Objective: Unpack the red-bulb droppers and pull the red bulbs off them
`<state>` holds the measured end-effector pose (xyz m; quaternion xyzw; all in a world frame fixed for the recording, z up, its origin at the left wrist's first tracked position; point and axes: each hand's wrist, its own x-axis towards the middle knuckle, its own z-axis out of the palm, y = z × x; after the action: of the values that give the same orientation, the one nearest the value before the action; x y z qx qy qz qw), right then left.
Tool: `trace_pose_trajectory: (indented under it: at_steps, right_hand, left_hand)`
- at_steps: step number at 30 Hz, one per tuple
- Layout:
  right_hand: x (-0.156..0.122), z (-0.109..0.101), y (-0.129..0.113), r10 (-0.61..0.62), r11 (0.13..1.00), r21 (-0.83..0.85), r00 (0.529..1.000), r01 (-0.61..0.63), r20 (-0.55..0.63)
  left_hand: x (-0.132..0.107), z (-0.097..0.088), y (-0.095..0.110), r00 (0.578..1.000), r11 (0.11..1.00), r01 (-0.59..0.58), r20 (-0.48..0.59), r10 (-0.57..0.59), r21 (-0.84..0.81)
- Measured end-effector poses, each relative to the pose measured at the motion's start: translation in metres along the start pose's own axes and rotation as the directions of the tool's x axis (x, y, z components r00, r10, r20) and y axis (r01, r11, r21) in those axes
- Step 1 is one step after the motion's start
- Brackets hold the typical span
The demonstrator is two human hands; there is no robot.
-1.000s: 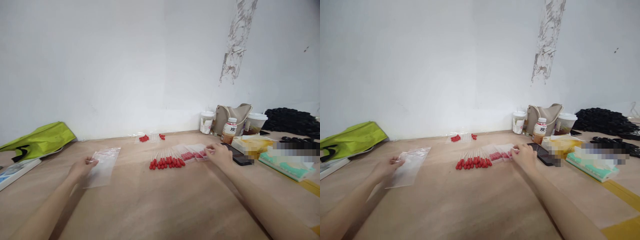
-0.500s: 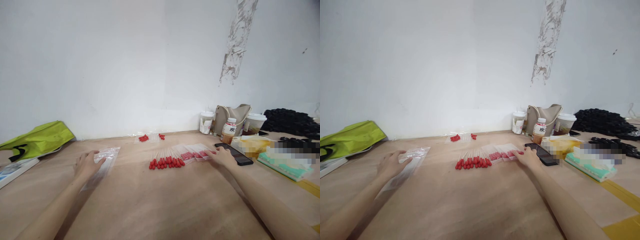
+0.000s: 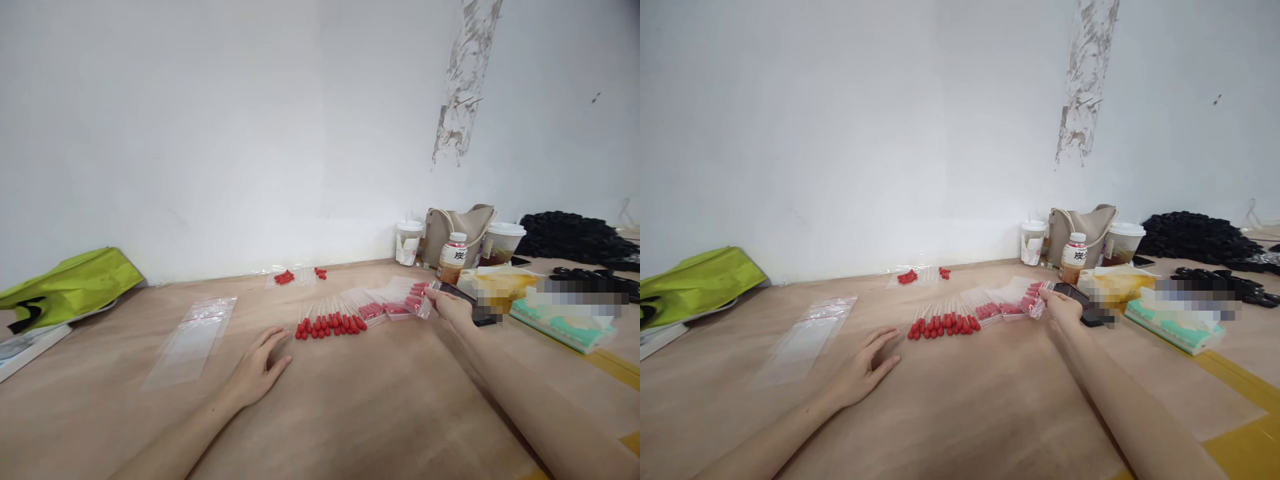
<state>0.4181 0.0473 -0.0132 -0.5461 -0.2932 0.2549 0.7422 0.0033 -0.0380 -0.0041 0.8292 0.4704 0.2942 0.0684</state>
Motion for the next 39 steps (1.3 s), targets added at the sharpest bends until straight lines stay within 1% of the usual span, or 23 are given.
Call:
trace_pose_trajectory:
  at_steps: [3,5,7,8,10,11,12,14,16,18,19,20,21,22,24,26,29,31,32,33,34,35,39]
  right_hand:
    - [-0.006,0.004,-0.017,0.012,0.997,0.079,1.000,-0.010,-0.024]
    - [-0.012,0.006,-0.032,-0.038,0.987,0.157,0.999,0.039,-0.010]
    - [-0.024,0.010,-0.047,-0.104,0.964,0.246,0.995,0.097,0.012]
    - [-0.034,0.014,-0.054,-0.101,0.957,0.278,0.994,0.086,0.042]
    - [-0.062,0.023,-0.063,0.022,0.960,0.269,0.979,-0.077,0.204]
    - [-0.079,0.029,-0.066,0.088,0.957,0.236,0.944,-0.169,0.318]
    - [-0.098,0.035,-0.066,0.140,0.951,0.195,0.897,-0.240,0.419]
    - [-0.134,0.048,-0.061,0.207,0.939,0.114,0.800,-0.323,0.564]
    - [-0.164,0.060,-0.050,0.283,0.929,-0.003,0.705,-0.371,0.651]
    - [-0.186,0.070,-0.037,0.343,0.911,-0.096,0.611,-0.400,0.714]
    - [-0.193,0.075,-0.030,0.358,0.905,-0.112,0.593,-0.410,0.721]
    - [-0.199,0.079,-0.025,0.363,0.903,-0.118,0.588,-0.413,0.723]
    - [-0.204,0.083,-0.020,0.377,0.895,-0.122,0.583,-0.428,0.720]
    - [-0.208,0.086,-0.016,0.402,0.879,-0.137,0.559,-0.456,0.725]
    - [-0.213,0.090,-0.014,0.458,0.835,-0.179,0.476,-0.521,0.751]
    - [-0.214,0.090,-0.017,0.490,0.800,-0.222,0.393,-0.558,0.778]
    - [-0.208,0.082,-0.026,0.498,0.789,-0.288,0.291,-0.542,0.817]
    - [-0.200,0.073,-0.033,0.492,0.790,-0.338,0.200,-0.512,0.848]
    - [-0.197,0.068,-0.035,0.493,0.789,-0.360,0.165,-0.499,0.854]
    - [-0.194,0.064,-0.036,0.499,0.787,-0.377,0.145,-0.489,0.854]
    - [-0.192,0.061,-0.037,0.510,0.784,-0.388,0.146,-0.485,0.848]
    - [-0.191,0.059,-0.036,0.521,0.783,-0.393,0.163,-0.483,0.838]
    - [-0.195,0.059,-0.031,0.528,0.809,-0.371,0.287,-0.455,0.799]
  left_hand:
    - [0.000,-0.001,-0.003,1.000,1.000,-0.023,0.010,0.023,0.009]
    - [0.001,0.000,-0.003,0.999,0.999,-0.035,0.009,0.035,0.001]
    - [0.002,0.000,-0.002,0.999,0.999,-0.032,-0.022,0.031,-0.024]
    - [0.003,-0.001,-0.001,0.998,0.999,-0.025,-0.054,0.023,-0.044]
    - [0.006,-0.003,0.003,0.989,0.994,0.009,-0.144,-0.024,-0.108]
    - [0.008,-0.005,0.006,0.980,0.986,0.033,-0.189,-0.064,-0.160]
    - [0.010,-0.007,0.009,0.969,0.972,0.056,-0.221,-0.107,-0.229]
    - [0.013,-0.010,0.018,0.959,0.919,0.081,-0.222,-0.178,-0.387]
    - [0.014,-0.013,0.028,0.967,0.856,0.081,-0.169,-0.192,-0.510]
    - [0.013,-0.015,0.037,0.981,0.826,0.095,-0.088,-0.172,-0.556]
    - [0.011,-0.016,0.040,0.987,0.828,0.110,-0.039,-0.157,-0.550]
    - [0.010,-0.016,0.043,0.990,0.839,0.122,0.007,-0.139,-0.531]
    - [0.009,-0.015,0.045,0.992,0.856,0.127,0.045,-0.120,-0.501]
    - [0.007,-0.014,0.046,0.993,0.876,0.121,0.068,-0.101,-0.466]
    - [0.005,-0.011,0.047,0.996,0.910,0.074,0.074,-0.047,-0.407]
    - [0.003,-0.007,0.047,0.997,0.921,0.011,0.073,0.019,-0.389]
    - [0.000,0.001,0.046,0.991,0.917,-0.033,0.108,0.082,-0.398]
    - [-0.003,0.005,0.046,0.989,0.924,-0.030,0.120,0.082,-0.380]
    - [-0.004,0.006,0.046,0.989,0.930,-0.029,0.123,0.079,-0.367]
    - [-0.004,0.007,0.045,0.989,0.934,-0.027,0.126,0.077,-0.356]
    - [-0.004,0.007,0.045,0.989,0.937,-0.025,0.128,0.074,-0.349]
    - [-0.004,0.007,0.045,0.989,0.938,-0.021,0.133,0.071,-0.346]
    - [-0.002,0.005,0.050,0.988,0.940,-0.037,0.129,0.085,-0.339]
